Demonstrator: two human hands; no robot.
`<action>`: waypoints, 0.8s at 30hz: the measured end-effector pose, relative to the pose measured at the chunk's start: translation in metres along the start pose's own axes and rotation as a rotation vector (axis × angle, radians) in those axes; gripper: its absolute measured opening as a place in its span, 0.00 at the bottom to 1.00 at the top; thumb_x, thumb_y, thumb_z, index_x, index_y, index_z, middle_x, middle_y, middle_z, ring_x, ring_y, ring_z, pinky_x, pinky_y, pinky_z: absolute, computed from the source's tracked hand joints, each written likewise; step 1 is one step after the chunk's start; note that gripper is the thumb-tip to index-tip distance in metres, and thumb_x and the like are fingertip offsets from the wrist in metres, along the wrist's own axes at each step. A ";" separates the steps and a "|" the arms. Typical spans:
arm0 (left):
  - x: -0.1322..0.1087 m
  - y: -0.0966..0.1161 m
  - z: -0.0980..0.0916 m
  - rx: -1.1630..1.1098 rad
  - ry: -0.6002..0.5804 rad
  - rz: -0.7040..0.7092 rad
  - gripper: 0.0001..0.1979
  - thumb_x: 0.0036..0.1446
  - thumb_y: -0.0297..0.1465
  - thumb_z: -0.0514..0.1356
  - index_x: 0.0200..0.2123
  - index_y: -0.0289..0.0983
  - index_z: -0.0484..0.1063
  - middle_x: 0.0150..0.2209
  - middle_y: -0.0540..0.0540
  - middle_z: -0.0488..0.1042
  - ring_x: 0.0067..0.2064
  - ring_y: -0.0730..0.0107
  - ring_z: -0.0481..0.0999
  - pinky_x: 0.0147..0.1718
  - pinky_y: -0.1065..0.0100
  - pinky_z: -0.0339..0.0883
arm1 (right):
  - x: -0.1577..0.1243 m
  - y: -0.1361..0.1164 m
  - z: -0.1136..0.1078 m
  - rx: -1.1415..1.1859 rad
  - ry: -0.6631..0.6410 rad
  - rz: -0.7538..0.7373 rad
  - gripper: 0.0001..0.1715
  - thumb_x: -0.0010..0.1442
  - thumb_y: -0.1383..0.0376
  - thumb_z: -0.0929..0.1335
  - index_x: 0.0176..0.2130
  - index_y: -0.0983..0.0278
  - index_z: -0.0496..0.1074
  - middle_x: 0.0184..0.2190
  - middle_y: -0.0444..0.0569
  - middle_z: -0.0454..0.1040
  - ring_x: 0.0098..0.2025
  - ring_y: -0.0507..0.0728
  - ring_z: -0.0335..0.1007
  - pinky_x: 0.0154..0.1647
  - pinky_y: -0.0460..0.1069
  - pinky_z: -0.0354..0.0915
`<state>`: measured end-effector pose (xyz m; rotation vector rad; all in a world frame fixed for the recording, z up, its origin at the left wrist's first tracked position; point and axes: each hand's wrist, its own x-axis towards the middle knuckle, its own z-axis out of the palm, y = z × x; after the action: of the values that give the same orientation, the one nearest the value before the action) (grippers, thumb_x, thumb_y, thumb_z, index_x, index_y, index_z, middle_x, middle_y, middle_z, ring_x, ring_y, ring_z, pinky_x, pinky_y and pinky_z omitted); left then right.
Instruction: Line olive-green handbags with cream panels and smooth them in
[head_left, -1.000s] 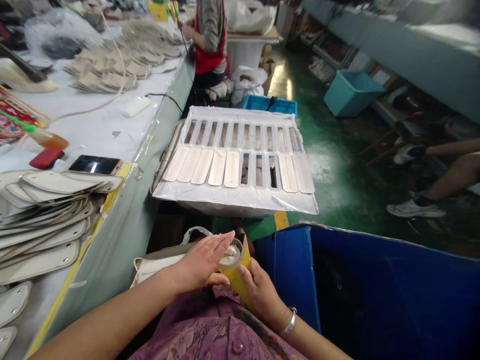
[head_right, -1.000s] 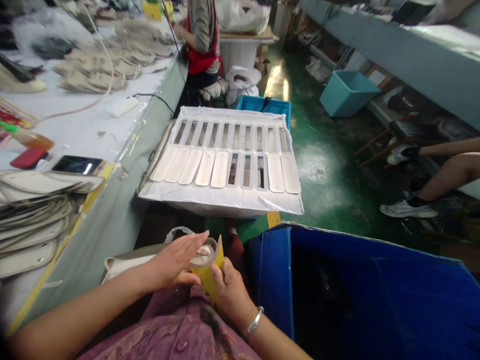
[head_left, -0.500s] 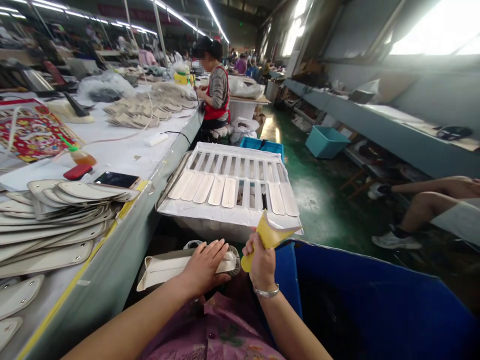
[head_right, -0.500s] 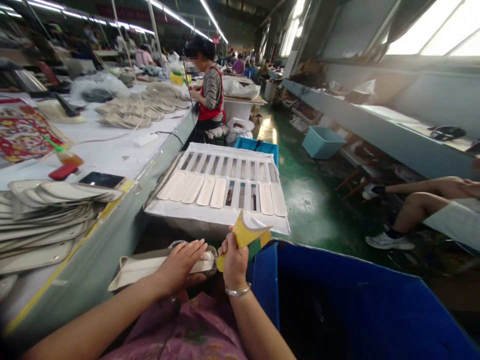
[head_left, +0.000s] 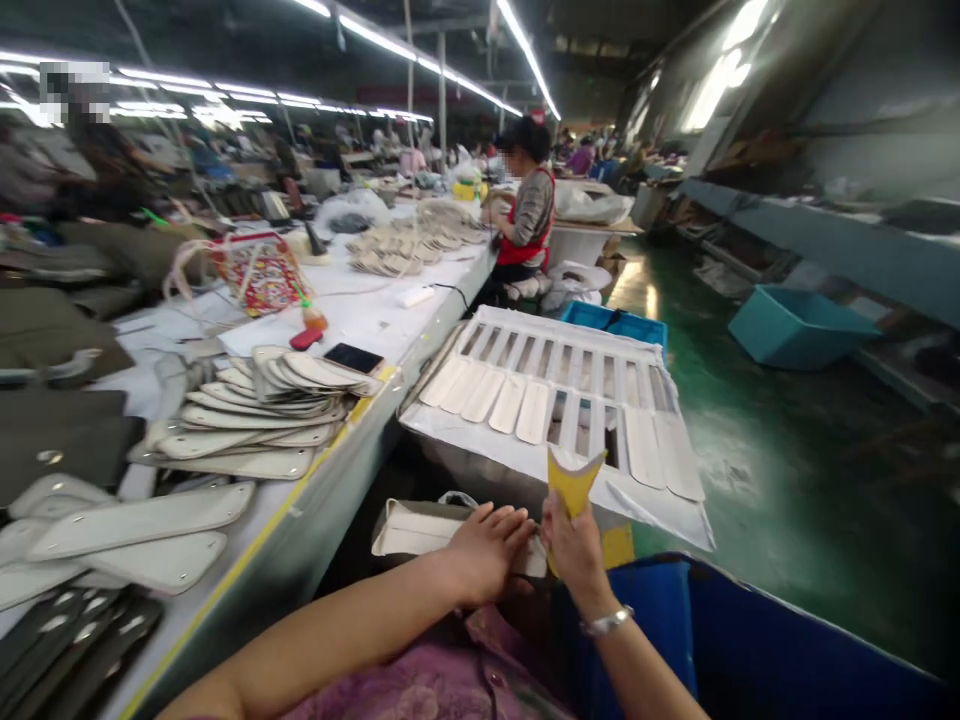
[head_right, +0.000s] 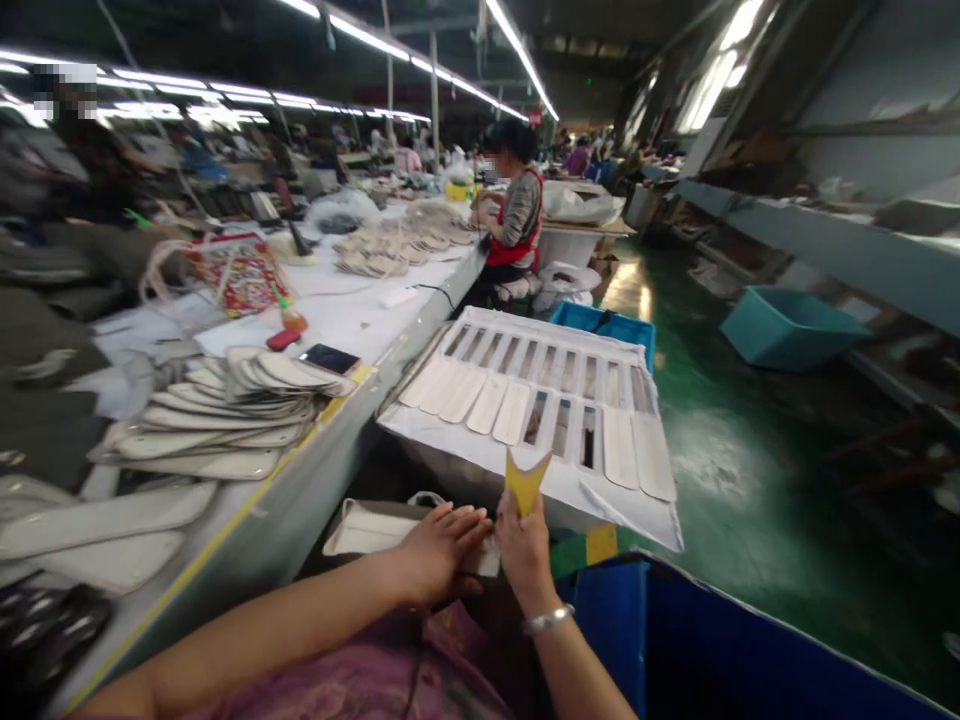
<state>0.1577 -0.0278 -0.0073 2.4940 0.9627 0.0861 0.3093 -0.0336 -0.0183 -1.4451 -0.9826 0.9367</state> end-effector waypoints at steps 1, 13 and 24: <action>-0.010 -0.007 -0.008 -0.089 0.034 -0.034 0.40 0.52 0.46 0.58 0.61 0.32 0.48 0.60 0.36 0.57 0.60 0.53 0.56 0.57 0.52 0.46 | 0.002 -0.005 -0.002 -0.015 -0.050 0.010 0.22 0.56 0.46 0.60 0.33 0.63 0.60 0.15 0.39 0.62 0.14 0.49 0.56 0.16 0.45 0.57; -0.111 -0.111 0.020 -1.510 0.748 -0.453 0.31 0.59 0.50 0.42 0.49 0.34 0.68 0.49 0.41 0.71 0.50 0.58 0.69 0.51 0.58 0.59 | 0.047 -0.061 0.055 -0.937 -1.110 -0.118 0.20 0.55 0.49 0.63 0.34 0.63 0.66 0.28 0.48 0.72 0.25 0.54 0.67 0.22 0.46 0.58; -0.098 -0.117 0.025 -1.638 0.882 -0.606 0.35 0.56 0.55 0.41 0.45 0.34 0.72 0.43 0.43 0.75 0.48 0.58 0.70 0.50 0.62 0.59 | 0.051 -0.033 0.181 -1.294 -1.017 -0.639 0.25 0.65 0.57 0.52 0.32 0.64 0.69 0.32 0.53 0.73 0.35 0.58 0.68 0.33 0.51 0.53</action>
<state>0.0161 -0.0254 -0.0707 0.5577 1.1272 1.2340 0.1551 0.0772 -0.0025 -1.3350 -2.9690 0.4424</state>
